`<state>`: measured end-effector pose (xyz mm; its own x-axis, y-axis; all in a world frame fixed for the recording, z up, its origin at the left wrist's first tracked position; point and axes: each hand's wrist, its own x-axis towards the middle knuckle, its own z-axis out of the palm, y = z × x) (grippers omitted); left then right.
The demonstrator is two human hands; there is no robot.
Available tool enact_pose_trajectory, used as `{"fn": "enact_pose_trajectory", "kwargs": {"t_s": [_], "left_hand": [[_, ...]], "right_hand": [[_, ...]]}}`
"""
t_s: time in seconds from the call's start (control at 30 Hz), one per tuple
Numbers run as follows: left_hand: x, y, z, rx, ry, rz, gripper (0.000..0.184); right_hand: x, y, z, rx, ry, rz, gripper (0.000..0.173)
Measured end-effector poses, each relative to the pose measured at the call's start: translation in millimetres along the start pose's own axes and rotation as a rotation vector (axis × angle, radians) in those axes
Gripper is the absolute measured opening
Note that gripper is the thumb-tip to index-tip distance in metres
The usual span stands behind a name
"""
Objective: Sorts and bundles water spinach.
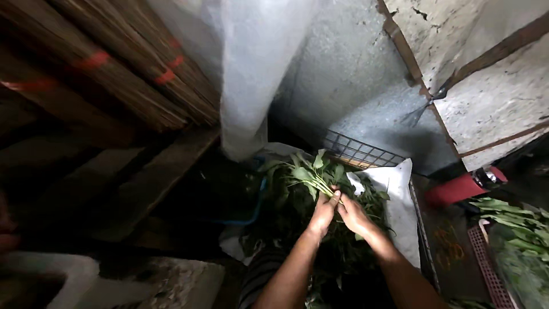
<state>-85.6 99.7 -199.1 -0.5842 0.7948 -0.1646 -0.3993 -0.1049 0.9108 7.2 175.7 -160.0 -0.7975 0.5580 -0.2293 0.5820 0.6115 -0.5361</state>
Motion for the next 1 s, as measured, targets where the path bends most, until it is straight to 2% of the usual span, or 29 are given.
{"fn": "enact_pose_trajectory", "kwargs": {"t_s": [0.07, 0.1, 0.13, 0.2, 0.23, 0.27, 0.3, 0.33, 0.4, 0.43, 0.5, 0.6, 0.67, 0.7, 0.77, 0.83, 0.9, 0.97, 1.0], "left_hand": [[-9, 13, -5, 0.396, -0.040, -0.068, 0.048], [-13, 17, -6, 0.643, -0.015, -0.026, 0.045], [-21, 18, -6, 0.843, 0.036, 0.117, 0.041], [-30, 7, -7, 0.995, 0.181, 0.704, 0.032], [-27, 6, -7, 1.003, 0.166, 0.931, 0.028], [-23, 8, -7, 1.041, 0.075, 1.023, 0.024], [-19, 9, -6, 1.131, -0.049, 0.997, 0.028], [-16, 7, -6, 1.233, -0.171, 0.884, 0.039], [-14, 7, 1, 1.353, -0.343, 0.523, 0.053], [-12, 10, 5, 1.353, -0.403, 0.336, 0.053], [-11, 17, 13, 1.304, -0.413, 0.128, 0.044], [-7, 26, 15, 1.318, -0.325, -0.003, 0.038], [-2, 27, 7, 1.318, -0.261, -0.057, 0.038], [0, 27, 2, 1.305, -0.232, -0.076, 0.038], [4, 29, -7, 1.240, -0.187, -0.111, 0.039], [9, 29, -16, 1.123, -0.157, -0.145, 0.039], [13, 26, -20, 1.002, -0.139, -0.169, 0.038], [14, 23, -18, 0.872, -0.146, -0.187, 0.031], [14, 22, -15, 0.789, -0.162, -0.202, 0.027]], "right_hand": [[-2, 13, -15, -0.062, -0.049, -0.007, 0.041], [-3, 17, -24, -0.109, -0.070, -0.011, 0.041], [-5, 20, -33, -0.157, -0.086, -0.014, 0.041], [-10, 22, -48, -0.260, -0.131, -0.022, 0.040], [-12, 24, -53, -0.302, -0.147, -0.041, 0.038], [-13, 25, -56, -0.339, -0.158, -0.067, 0.037], [-14, 24, -59, -0.379, -0.174, -0.099, 0.035], [-14, 24, -61, -0.427, -0.202, -0.139, 0.033], [-12, 23, -63, -0.516, -0.264, -0.207, 0.032], [-10, 25, -64, -0.560, -0.269, -0.251, 0.030], [-4, 31, -65, -0.643, -0.200, -0.352, 0.026], [17, 56, -75, -0.723, 0.058, -0.510, 0.018], [30, 76, -86, -0.732, 0.244, -0.486, 0.013], [33, 85, -90, -0.704, 0.357, -0.424, 0.018], [32, 97, -91, -0.530, 0.566, -0.192, 0.049], [26, 100, -75, -0.193, 0.705, 0.069, 0.062], [20, 96, -42, 0.237, 0.592, 0.200, 0.058], [16, 90, -6, 0.567, 0.297, 0.078, 0.054], [15, 86, 10, 0.629, 0.148, -0.025, 0.060]]}}
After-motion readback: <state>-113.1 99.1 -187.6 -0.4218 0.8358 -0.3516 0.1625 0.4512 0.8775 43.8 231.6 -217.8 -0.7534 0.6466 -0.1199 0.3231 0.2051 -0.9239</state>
